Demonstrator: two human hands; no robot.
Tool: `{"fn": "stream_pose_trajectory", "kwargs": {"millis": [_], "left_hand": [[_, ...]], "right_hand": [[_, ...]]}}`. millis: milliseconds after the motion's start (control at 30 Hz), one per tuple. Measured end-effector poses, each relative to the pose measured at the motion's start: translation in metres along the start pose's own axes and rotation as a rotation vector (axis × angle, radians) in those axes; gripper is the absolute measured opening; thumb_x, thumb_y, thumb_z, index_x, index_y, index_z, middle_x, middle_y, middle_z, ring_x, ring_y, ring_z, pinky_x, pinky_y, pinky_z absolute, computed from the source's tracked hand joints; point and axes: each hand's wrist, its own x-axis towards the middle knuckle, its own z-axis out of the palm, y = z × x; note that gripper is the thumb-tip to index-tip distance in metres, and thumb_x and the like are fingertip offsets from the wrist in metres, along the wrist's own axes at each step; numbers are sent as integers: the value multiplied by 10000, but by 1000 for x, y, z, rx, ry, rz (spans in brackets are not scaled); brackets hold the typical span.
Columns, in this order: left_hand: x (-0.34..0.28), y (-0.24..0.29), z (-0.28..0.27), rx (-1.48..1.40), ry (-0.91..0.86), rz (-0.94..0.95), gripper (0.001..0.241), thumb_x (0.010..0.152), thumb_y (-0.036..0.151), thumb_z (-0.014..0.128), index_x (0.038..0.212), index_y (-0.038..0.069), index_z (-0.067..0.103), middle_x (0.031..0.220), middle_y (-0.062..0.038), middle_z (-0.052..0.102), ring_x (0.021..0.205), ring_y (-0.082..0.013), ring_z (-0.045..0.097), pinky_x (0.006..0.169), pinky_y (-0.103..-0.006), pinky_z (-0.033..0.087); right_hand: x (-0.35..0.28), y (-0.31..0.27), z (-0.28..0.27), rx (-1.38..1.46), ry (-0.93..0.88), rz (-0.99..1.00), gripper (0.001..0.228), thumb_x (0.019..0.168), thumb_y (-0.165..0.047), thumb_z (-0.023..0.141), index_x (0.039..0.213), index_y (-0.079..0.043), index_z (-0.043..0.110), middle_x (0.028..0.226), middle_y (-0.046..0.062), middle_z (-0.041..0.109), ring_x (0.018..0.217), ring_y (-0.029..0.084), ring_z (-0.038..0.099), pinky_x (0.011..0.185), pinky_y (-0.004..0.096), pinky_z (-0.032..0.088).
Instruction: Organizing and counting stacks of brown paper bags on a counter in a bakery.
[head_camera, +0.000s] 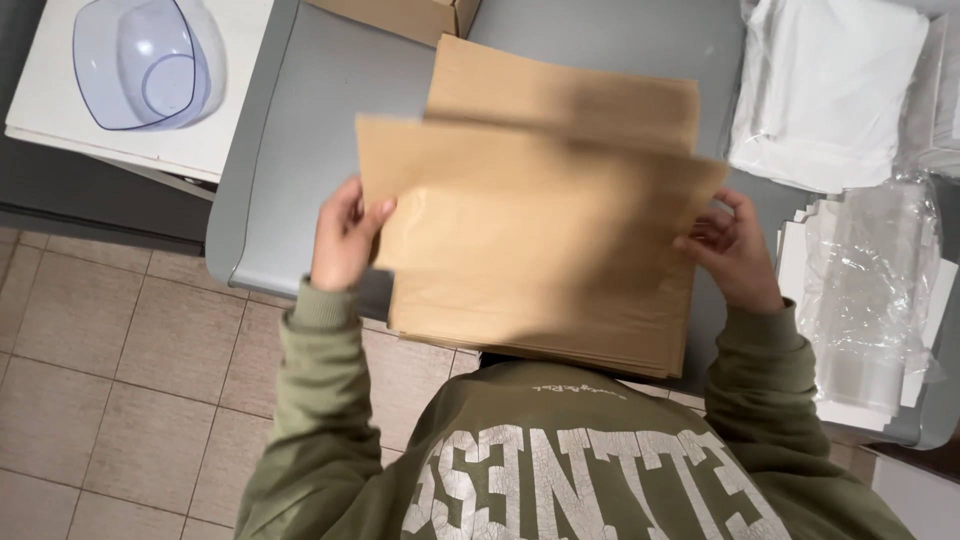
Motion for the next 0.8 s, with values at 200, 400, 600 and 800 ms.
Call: {"fn": "stream_pose_trajectory", "kwargs": {"millis": [200,400,600,800], "left_hand": [[135,-55,10,57,-37,9,218,1000,72,707,1169,-34,618,1039,-51,715,931,-110,638,853,-276,547],[205,-133,6,431,89,-117,306,857,168,865,965,0,633,853,-57,719,763,-155,662,710,-315,562],[205,-119,19,770,146,-161,463,744,281,947,936,27,611,871,-127,744,799,-265,715,751,-386,568],[196,-97,30,993,150,-231,742,687,413,957,1105,3,501,1065,-213,695,1001,-406,656,843,-469,526]], "right_hand": [[73,29,-24,17,187,-53,614,990,39,754,1500,-10,414,1032,58,683,855,110,597,805,273,536],[145,67,-33,-172,251,-19,650,907,-28,833,1409,-4,422,925,28,628,806,115,616,686,287,522],[152,71,-26,-466,272,10,637,840,-110,900,1301,2,475,848,57,657,791,154,656,731,322,560],[149,74,-15,-602,312,39,674,743,-130,936,1199,-23,451,780,102,624,714,203,620,705,343,548]]}}
